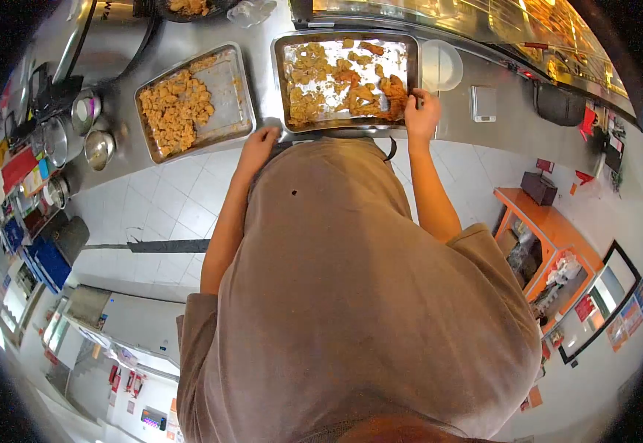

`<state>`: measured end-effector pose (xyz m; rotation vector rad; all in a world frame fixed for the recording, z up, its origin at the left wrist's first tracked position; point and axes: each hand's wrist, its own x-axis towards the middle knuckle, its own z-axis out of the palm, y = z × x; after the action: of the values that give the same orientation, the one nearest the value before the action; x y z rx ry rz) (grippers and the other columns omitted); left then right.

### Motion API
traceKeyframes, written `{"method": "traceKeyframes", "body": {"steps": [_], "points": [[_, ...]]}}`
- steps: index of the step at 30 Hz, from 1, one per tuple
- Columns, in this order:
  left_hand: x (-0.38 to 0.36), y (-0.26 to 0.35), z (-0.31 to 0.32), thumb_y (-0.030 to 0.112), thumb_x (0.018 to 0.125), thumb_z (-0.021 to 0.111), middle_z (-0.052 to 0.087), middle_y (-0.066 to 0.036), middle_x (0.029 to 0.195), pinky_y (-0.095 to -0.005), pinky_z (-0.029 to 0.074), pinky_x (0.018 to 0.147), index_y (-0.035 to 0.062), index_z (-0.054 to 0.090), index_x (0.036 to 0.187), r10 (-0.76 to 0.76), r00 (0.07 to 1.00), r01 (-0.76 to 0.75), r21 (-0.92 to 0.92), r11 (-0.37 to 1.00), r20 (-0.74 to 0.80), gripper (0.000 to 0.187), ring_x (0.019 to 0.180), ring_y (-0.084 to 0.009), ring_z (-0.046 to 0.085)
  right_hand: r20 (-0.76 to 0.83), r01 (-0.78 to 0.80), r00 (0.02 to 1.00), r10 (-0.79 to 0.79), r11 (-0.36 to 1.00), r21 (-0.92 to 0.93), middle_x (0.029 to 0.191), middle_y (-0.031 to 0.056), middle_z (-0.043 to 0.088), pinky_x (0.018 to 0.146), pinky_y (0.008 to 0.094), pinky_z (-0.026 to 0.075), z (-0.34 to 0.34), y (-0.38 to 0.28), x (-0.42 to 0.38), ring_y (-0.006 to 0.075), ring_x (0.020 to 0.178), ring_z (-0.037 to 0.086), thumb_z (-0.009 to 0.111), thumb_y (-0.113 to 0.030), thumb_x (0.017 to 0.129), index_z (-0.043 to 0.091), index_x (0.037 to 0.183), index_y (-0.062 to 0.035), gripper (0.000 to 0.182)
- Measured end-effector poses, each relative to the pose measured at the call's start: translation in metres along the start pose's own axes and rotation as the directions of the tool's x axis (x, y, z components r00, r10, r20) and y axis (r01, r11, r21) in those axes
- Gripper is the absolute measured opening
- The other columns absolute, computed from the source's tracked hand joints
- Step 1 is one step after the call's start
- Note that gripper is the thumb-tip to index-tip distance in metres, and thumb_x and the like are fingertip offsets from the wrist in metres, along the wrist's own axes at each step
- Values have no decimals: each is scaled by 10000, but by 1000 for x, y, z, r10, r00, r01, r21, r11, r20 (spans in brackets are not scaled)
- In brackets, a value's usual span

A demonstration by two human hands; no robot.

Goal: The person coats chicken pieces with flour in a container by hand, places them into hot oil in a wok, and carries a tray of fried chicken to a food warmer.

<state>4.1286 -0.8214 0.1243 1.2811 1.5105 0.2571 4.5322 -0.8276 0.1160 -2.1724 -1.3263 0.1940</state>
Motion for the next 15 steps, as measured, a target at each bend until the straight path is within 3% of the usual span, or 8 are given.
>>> {"method": "traceKeyframes", "body": {"steps": [3,6,7,10,11,14,15], "points": [[7,9,0,332,897,587,676,-169,912,-364,484,785,-25,620,1046,84,996,-85,-46,995,-12,388,856,-258,648,34,22,999,-21,999,-28,925,162,625,843,436,443,-4,-4,1,340,906,571,642,-116,742,677,955,-62,223],[18,5,13,332,887,596,672,-194,933,-369,492,795,-24,613,1060,83,994,-74,117,990,-71,396,885,-299,652,140,149,981,-136,985,-83,928,160,626,824,437,445,-3,-6,4,343,884,567,645,-107,742,673,963,-68,226],[24,5,17,318,875,611,668,-200,892,-380,502,742,-27,599,1032,102,993,-86,205,975,-65,380,847,-323,655,187,199,966,-178,975,-100,930,159,626,817,438,446,-4,-9,3,344,876,565,644,-103,742,671,963,-69,225],[28,17,22,265,870,610,661,-197,881,-393,494,727,-15,587,994,-11,998,25,278,960,-55,307,847,-323,653,328,302,893,-307,951,69,924,154,627,794,439,447,-3,-32,7,349,860,560,633,-85,750,663,947,-70,200],[26,12,26,240,862,621,662,-179,824,-402,494,697,-14,576,977,22,994,-5,161,987,-105,283,799,-322,656,317,354,880,-353,934,55,910,154,626,796,437,448,0,-37,9,351,864,559,616,-78,763,656,927,-67,169],[26,-3,38,254,865,628,648,-179,732,-398,496,621,-29,570,920,-24,985,31,37,999,-173,294,672,-338,643,333,331,875,-352,936,121,902,160,623,811,432,448,18,-34,21,348,873,561,607,-91,780,650,933,-57,163],[21,2,39,248,867,625,656,-179,745,-401,500,631,-30,571,924,-6,977,37,143,989,-213,289,688,-338,651,362,282,879,-310,951,129,906,164,623,816,428,452,22,-37,26,346,885,561,601,-99,794,643,947,-44,168]]}}
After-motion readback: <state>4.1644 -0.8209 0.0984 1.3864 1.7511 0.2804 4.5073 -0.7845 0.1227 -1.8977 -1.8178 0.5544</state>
